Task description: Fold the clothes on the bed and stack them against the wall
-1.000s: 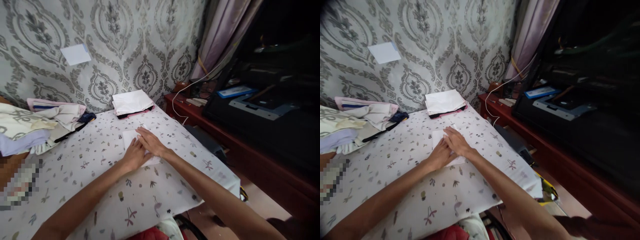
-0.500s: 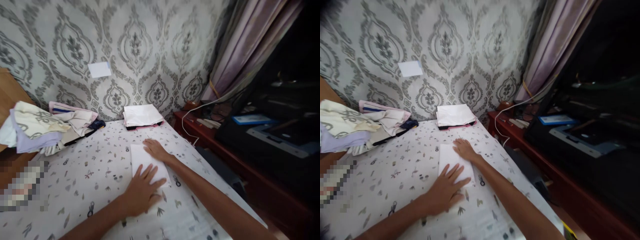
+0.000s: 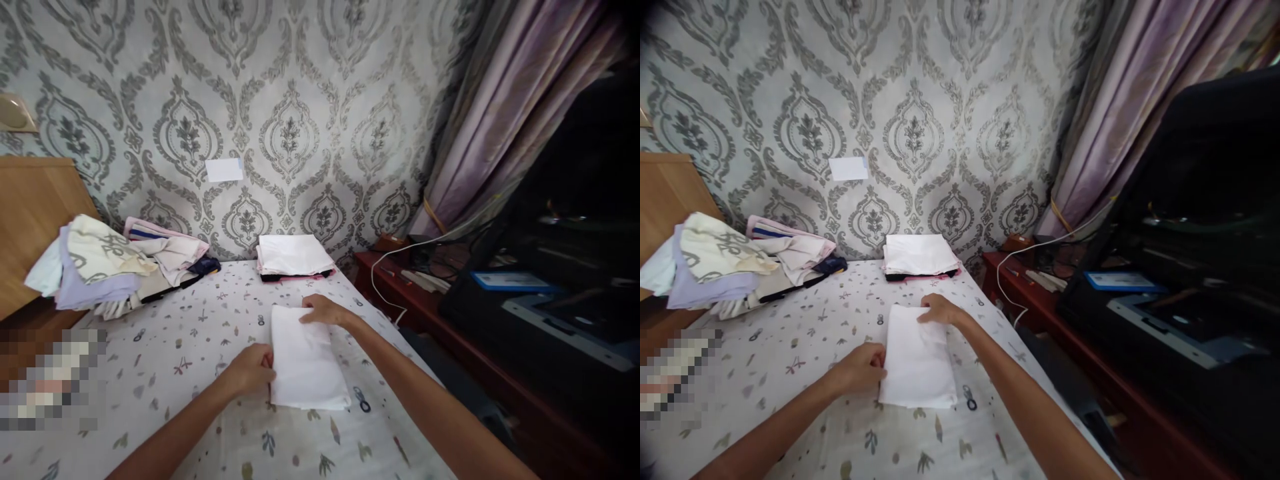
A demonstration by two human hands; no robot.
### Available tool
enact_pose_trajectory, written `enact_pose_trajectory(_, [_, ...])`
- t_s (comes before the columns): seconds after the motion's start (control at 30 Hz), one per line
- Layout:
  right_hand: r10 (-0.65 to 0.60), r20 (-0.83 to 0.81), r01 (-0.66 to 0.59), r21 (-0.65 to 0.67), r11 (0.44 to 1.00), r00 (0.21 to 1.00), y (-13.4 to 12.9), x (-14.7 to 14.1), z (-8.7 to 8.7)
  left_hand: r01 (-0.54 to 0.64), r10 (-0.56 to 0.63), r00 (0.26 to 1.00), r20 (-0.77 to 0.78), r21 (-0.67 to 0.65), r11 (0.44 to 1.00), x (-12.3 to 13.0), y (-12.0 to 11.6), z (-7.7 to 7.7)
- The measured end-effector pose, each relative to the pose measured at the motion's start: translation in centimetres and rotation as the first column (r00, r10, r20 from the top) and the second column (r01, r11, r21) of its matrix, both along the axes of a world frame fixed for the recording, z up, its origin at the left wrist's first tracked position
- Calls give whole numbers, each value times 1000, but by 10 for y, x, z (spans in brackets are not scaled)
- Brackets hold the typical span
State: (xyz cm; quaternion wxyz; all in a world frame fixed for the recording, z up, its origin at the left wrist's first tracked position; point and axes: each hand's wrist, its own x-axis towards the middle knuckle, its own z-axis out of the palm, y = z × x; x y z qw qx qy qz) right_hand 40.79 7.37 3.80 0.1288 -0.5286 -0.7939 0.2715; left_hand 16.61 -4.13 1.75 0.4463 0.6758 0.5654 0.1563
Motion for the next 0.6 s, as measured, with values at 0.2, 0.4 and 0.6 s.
enact_pose_trajectory(0.2, [-260,-334,190,-226,955,906,-23,31,0,-281,479,587,653,-390,877,-6,12,-4])
enact_pose_trajectory(0.4, [-400,-506,231,-364,902,764,-28,35,-23,-197,441,633,636,-418,887,-5,27,-6])
enact_pose_trajectory(0.6, [-359,-530,491,130,861,769,42,45,13,-392,260,662,703,30,919,2,131,52])
